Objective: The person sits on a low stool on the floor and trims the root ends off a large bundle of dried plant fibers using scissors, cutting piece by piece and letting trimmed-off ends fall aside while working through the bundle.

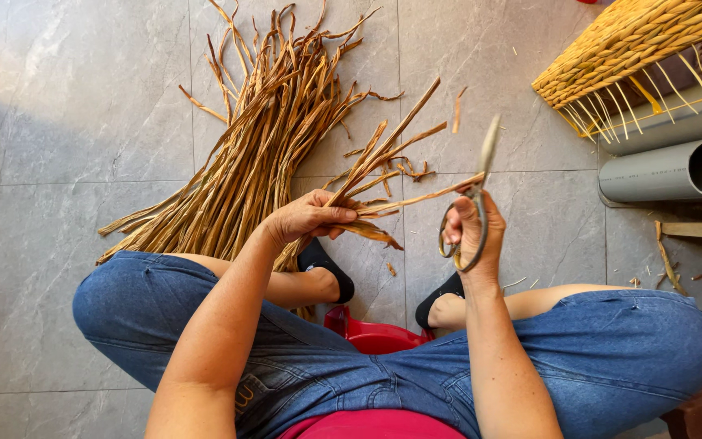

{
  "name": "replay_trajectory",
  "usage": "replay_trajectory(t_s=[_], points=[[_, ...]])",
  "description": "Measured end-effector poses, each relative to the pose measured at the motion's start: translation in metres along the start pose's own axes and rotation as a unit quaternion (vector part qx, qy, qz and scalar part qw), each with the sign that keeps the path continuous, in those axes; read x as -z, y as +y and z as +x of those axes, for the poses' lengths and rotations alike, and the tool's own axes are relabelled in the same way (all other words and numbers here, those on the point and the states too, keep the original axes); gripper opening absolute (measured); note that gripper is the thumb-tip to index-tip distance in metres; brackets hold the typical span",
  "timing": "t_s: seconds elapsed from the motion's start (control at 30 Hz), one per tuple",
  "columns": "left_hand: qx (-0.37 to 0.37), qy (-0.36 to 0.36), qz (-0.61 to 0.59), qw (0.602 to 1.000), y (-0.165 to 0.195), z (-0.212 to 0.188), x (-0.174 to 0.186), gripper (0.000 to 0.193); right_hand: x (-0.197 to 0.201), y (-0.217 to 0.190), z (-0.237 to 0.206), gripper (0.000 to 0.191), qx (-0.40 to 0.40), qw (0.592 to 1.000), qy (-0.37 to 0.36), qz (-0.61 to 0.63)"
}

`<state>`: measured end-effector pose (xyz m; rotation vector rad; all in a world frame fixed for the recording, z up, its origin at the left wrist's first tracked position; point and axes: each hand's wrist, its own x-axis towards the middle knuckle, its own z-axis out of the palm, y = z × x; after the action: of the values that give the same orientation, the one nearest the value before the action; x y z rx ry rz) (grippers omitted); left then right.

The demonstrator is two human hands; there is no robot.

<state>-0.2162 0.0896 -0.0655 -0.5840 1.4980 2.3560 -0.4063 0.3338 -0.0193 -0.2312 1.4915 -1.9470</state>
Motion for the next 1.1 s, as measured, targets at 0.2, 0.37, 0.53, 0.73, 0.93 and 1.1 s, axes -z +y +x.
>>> replay_trajectory(t_s=[0.2,0.37,0.53,0.73,0.93,1.1], points=[[-0.024,0.046,0.066,0.996,0.0,0.011,-0.011,0.039,-0.004,-0.015,-0.011,0.037,0.149,0.982,0.025,-0.11],[-0.077,0.084,0.137,0.984,0.0,0.016,-0.021,0.039,-0.002,-0.034,-0.022,0.044,0.153,0.944,-0.085,-0.279],[-0.086,0.121,0.172,0.974,0.001,0.026,-0.036,0.04,-0.014,-0.027,-0.022,0.05,0.064,0.912,-0.094,-0.393],[-0.138,0.146,0.186,0.962,-0.021,0.064,-0.07,0.046,-0.022,0.016,-0.016,0.055,0.004,0.897,-0.089,-0.433],[-0.184,0.177,0.348,0.902,-0.043,0.072,-0.065,0.068,-0.005,0.072,0.002,0.054,-0.082,0.84,-0.093,-0.528],[-0.01,0.256,0.385,0.887,-0.036,0.062,-0.023,0.051,-0.002,0.103,0.0,0.063,-0.166,0.733,-0.151,-0.642]])
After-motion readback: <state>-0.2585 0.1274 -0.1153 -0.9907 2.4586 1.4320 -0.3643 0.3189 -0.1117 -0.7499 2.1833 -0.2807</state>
